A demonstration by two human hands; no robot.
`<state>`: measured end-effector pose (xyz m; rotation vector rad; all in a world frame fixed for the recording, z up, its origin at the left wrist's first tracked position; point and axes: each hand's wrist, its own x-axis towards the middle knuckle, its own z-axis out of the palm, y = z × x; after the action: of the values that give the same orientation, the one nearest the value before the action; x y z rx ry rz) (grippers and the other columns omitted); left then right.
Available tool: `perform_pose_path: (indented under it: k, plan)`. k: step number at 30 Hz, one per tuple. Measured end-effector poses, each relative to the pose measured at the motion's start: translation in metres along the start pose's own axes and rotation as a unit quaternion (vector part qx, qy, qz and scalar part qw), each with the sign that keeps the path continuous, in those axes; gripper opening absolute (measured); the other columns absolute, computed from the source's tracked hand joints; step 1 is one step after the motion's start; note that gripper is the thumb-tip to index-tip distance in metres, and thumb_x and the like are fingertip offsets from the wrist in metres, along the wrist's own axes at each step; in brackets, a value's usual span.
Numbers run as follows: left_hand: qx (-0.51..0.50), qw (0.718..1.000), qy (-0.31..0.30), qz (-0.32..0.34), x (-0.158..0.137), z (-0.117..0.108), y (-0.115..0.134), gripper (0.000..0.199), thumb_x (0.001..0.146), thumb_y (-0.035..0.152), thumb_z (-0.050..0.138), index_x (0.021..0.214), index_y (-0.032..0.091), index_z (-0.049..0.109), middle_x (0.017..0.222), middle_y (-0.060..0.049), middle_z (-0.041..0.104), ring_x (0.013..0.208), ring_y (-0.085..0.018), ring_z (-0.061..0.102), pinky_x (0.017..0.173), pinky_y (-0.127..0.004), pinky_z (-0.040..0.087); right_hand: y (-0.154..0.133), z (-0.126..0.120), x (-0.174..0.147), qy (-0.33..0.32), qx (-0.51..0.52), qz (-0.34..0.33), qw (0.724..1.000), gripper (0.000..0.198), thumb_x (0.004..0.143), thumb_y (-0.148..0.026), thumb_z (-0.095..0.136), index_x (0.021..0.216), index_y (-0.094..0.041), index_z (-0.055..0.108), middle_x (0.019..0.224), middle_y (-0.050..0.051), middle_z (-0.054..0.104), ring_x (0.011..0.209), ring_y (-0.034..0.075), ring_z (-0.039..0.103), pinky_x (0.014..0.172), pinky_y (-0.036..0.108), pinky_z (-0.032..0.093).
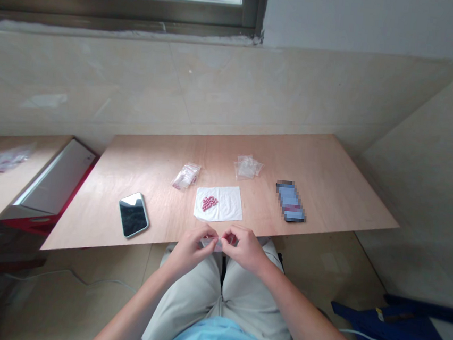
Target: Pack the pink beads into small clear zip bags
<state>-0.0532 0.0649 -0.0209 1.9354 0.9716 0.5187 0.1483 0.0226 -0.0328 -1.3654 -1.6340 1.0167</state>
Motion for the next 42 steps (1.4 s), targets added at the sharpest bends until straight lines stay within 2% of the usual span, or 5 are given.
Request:
perform_pose_path:
  k: [7,13,32,42]
  plan:
    - [0.000,1.000,0.007,0.007,-0.0003,0.0014,0.0007,0.011,0.094,0.025,0.058,0.094,0.019,0.067,0.095,-0.005,0.067,0.090,-0.018,0.063,0.075,-0.026,0.048,0.0022,0.0020,-0.0001,-0.003,-0.009,-0.004,1.000,0.008,0.086,-0.017,0.061,0.080,-0.019,0.064,0.074,-0.001,0.065,0.067,0.015,0.060,0.064,0.025,0.046]
    - [-0.001,0.999,0.019,0.038,-0.0004,0.0023,0.0027,0.007,0.092,0.021,0.059,0.091,0.018,0.066,0.096,-0.005,0.064,0.091,-0.017,0.061,0.083,-0.029,0.047,0.0050,0.0042,-0.0010,-0.006,-0.018,-0.015,1.000,0.008,0.085,-0.016,0.061,0.079,-0.020,0.064,0.074,0.000,0.065,0.068,0.015,0.060,0.064,0.025,0.046]
    - [0.005,0.999,0.020,0.036,-0.0035,0.0008,0.0034,0.007,0.091,0.020,0.059,0.090,0.019,0.066,0.093,-0.004,0.065,0.089,-0.018,0.061,0.081,-0.029,0.047,0.0019,0.0064,-0.0026,-0.011,-0.023,-0.018,1.000,0.007,0.086,-0.017,0.060,0.081,-0.020,0.064,0.076,0.000,0.067,0.070,0.016,0.062,0.065,0.027,0.047]
    - [0.007,0.999,0.036,0.033,-0.0020,-0.0021,-0.0009,0.010,0.092,0.023,0.059,0.090,0.019,0.068,0.091,-0.004,0.066,0.087,-0.018,0.062,0.079,-0.028,0.048,0.0053,0.0007,-0.0019,0.011,-0.031,-0.025,0.999,0.008,0.087,-0.020,0.061,0.082,-0.020,0.066,0.076,0.001,0.066,0.069,0.016,0.061,0.066,0.027,0.048]
